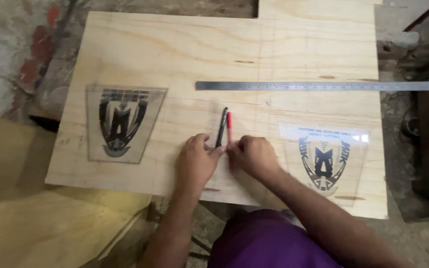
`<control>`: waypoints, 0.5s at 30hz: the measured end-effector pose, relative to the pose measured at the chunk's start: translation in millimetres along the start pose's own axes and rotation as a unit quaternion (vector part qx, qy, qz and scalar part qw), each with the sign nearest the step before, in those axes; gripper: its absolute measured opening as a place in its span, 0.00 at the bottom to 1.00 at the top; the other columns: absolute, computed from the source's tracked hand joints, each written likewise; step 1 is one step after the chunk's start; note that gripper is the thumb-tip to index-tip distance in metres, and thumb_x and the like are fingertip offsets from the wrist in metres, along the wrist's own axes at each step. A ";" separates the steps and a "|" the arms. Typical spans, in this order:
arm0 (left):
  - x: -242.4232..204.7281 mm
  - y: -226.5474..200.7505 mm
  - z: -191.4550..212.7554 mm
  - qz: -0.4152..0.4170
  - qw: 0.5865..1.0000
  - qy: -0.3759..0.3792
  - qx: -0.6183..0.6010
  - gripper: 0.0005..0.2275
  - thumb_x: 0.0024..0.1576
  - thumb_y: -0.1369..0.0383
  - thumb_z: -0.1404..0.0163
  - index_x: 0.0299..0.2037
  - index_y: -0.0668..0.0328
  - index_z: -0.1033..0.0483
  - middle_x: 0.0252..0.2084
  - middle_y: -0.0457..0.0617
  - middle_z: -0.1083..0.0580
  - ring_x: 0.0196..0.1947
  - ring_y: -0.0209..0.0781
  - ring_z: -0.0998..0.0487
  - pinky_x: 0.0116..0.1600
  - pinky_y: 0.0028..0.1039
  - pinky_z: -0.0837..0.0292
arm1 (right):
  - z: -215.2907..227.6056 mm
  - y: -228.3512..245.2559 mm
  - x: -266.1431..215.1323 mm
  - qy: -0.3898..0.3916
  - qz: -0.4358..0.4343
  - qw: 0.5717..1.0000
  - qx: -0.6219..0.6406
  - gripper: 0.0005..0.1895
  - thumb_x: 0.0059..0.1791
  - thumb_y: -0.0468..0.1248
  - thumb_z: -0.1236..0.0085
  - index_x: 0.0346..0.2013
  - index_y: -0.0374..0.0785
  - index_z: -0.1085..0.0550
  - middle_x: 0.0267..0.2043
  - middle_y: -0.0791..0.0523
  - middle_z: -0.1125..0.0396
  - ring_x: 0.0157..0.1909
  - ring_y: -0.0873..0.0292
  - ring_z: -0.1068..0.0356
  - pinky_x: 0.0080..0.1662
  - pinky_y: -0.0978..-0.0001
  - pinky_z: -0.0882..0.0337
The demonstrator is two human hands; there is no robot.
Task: The person places a plastic template onto a sheet of plywood and traces its outline with a red pen using a metal ruler for alignment. They then measure distances across the wood with the ruler and draw straight marking lines.
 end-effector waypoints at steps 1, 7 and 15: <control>1.8 0.9 0.6 -0.012 1.000 -0.005 -0.008 0.24 0.50 0.57 0.37 0.53 0.62 0.24 0.45 0.53 0.22 0.46 0.50 0.20 0.50 0.39 0.24 | 2.1 1.4 -2.9 0.002 0.001 1.000 0.007 0.23 0.48 0.52 0.36 0.29 0.33 0.19 0.26 0.46 0.26 0.30 0.46 0.26 0.36 0.54 0.26; -4.7 -0.9 6.9 -0.090 0.995 -0.051 -0.009 0.28 0.47 0.58 0.34 0.54 0.66 0.25 0.47 0.56 0.23 0.43 0.50 0.20 0.46 0.40 0.24 | 59.0 -83.8 -47.8 0.039 -0.128 0.991 0.021 0.17 0.50 0.50 0.41 0.43 0.40 0.21 0.42 0.52 0.23 0.41 0.56 0.23 0.46 0.60 0.19; -18.5 8.9 2.1 -0.032 0.996 -0.016 -0.083 0.25 0.50 0.63 0.36 0.56 0.65 0.26 0.45 0.54 0.23 0.31 0.42 0.21 0.38 0.33 0.23 | 131.4 -123.8 -162.8 -0.100 0.112 0.967 -0.205 0.50 0.33 0.63 0.32 0.63 0.40 0.29 0.70 0.46 0.38 0.72 0.45 0.43 0.68 0.45 0.43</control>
Point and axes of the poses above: each hand's wrist, its own x-axis towards the middle knuckle, its own z-axis out of the back of the hand, y = z × x, the point moved 10 cm from there along x, towards the middle knuckle
